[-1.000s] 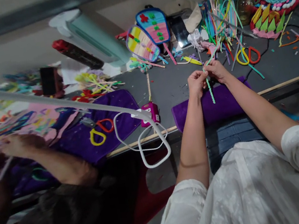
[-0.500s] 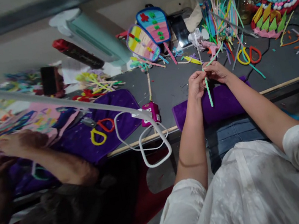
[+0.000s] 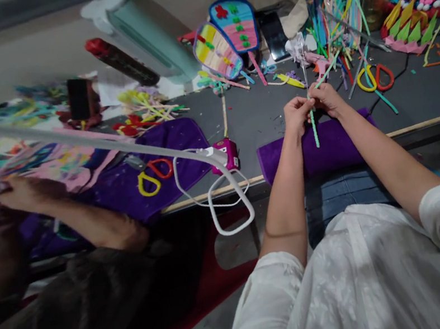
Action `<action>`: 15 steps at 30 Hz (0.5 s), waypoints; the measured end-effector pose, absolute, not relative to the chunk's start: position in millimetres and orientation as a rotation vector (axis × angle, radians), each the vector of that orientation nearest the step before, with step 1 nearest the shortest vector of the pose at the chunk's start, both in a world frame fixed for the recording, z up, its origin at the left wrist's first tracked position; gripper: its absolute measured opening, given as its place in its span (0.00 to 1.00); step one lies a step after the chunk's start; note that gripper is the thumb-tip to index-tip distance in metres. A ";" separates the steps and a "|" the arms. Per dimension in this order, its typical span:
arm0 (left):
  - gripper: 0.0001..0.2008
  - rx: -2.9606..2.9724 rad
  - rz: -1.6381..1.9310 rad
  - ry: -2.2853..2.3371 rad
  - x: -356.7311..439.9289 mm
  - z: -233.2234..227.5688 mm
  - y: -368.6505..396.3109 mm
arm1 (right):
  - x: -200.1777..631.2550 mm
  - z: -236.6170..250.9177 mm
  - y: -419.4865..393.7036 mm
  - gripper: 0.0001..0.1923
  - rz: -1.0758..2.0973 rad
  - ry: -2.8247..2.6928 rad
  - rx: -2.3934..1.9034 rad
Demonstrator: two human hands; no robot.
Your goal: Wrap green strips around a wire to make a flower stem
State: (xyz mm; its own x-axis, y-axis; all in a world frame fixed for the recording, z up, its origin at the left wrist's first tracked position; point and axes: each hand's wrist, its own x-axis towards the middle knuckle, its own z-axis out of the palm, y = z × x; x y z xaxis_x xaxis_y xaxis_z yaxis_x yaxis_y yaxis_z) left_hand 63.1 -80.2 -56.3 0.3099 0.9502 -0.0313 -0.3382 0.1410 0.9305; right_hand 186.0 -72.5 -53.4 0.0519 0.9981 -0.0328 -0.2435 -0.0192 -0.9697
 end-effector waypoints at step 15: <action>0.12 0.799 0.891 0.684 54.3 -54.1 -73.5 | 190.5 -49.1 -77.9 0.13 1.399 -0.996 -1.018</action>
State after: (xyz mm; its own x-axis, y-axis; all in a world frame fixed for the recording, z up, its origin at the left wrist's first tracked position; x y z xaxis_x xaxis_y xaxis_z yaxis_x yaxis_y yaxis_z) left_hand 54.3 -73.5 -54.1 0.4632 0.8670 -0.1838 -0.4017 0.3903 0.8285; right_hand 190.5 -77.9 -49.1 -0.0454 0.9977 -0.0503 -0.2787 -0.0610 -0.9584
